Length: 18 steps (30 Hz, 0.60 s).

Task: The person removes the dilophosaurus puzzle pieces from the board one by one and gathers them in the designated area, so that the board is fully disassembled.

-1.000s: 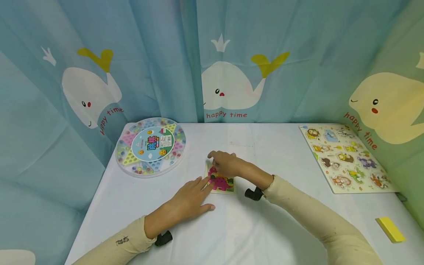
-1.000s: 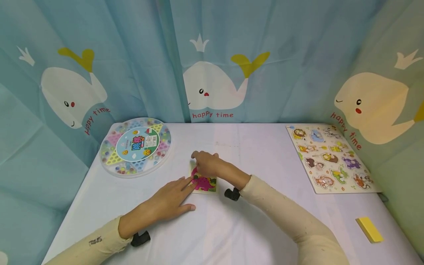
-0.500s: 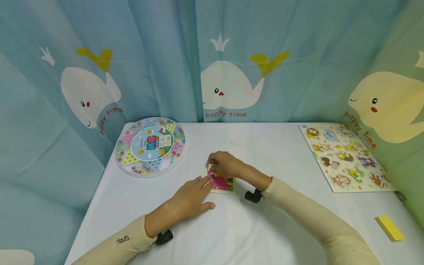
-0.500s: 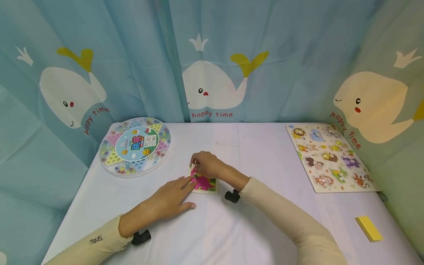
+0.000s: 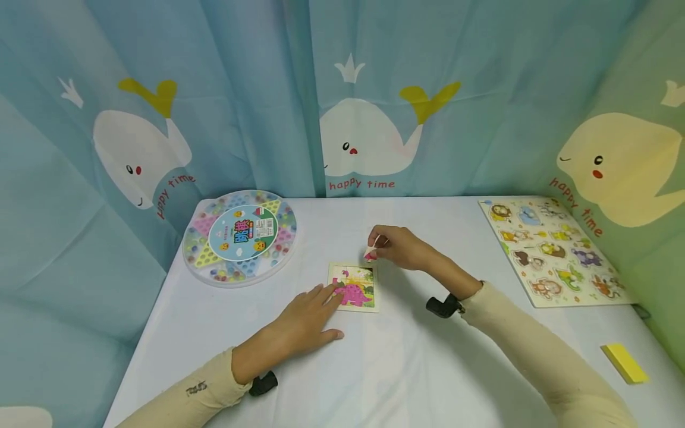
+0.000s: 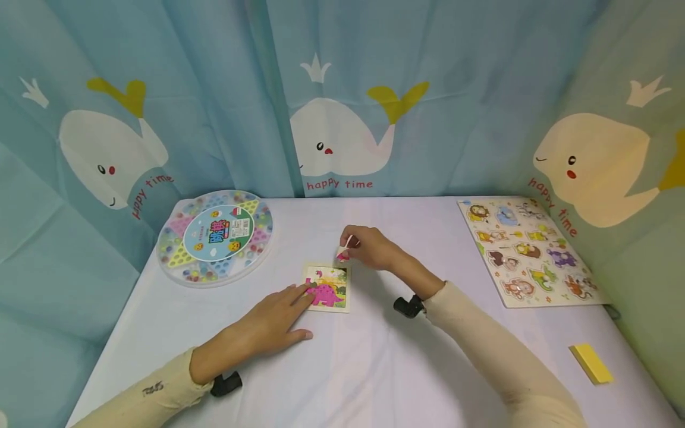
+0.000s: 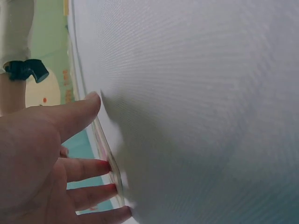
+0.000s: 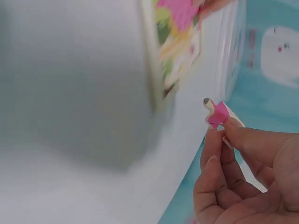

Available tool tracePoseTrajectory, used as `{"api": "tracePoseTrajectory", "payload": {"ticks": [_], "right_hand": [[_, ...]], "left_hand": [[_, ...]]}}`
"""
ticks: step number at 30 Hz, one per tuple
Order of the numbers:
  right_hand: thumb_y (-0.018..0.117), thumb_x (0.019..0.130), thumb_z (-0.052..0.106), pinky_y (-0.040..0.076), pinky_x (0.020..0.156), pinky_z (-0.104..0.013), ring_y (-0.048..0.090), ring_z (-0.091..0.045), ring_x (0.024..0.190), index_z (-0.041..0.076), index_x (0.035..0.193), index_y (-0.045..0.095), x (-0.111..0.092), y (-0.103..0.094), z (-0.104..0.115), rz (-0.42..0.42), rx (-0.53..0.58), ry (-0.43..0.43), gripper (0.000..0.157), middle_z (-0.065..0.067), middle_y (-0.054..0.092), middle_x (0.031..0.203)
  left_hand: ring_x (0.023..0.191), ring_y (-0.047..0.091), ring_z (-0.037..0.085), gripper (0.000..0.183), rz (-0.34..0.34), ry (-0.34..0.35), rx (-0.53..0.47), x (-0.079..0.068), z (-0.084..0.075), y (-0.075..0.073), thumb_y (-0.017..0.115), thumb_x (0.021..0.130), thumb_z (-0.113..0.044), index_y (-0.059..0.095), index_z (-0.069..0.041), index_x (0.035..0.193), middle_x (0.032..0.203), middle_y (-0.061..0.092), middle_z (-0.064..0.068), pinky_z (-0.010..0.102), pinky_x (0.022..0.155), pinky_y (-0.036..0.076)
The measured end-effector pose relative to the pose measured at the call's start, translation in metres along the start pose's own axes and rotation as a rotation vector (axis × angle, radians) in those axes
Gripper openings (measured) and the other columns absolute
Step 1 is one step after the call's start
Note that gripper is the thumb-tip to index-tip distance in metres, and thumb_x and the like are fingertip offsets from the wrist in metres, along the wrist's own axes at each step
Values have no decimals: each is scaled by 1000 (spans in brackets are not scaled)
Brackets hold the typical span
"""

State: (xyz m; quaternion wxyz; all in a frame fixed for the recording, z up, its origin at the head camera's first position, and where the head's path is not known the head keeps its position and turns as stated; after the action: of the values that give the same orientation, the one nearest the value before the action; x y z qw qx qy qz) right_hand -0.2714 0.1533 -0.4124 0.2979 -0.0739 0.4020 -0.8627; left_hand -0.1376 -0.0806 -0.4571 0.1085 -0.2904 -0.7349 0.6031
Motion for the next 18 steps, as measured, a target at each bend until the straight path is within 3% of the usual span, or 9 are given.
{"api": "tracePoseTrajectory", "payload": {"ticks": [9, 18], "right_hand": [[64, 101, 0, 54, 77, -34, 67, -23, 89, 4, 109, 71, -27, -21, -46, 13, -22, 84, 11, -11, 69, 100], [65, 100, -3, 51, 77, -33, 61, -23, 88, 0, 108, 71, -29, -16, -60, -3, -31, 59, 11, -11, 67, 95]], "left_hand": [[157, 32, 38, 77, 9, -9, -60, -4, 1, 2, 67, 102, -49, 41, -8, 162, 170, 35, 14, 62, 121, 35], [158, 31, 39, 77, 7, -9, -69, -4, 1, 3, 67, 102, -48, 41, -8, 162, 171, 34, 14, 62, 122, 34]]}}
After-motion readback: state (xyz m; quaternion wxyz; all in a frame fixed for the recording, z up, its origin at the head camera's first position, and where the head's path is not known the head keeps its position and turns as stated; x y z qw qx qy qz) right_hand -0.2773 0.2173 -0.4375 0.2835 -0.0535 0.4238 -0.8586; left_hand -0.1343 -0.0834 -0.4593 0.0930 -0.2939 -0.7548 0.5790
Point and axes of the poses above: each hand's wrist, its own x-axis towards the middle knuckle, its own y-axis out of the palm, z = x × y, the point moved 2 cm from there along x, towards the middle knuckle
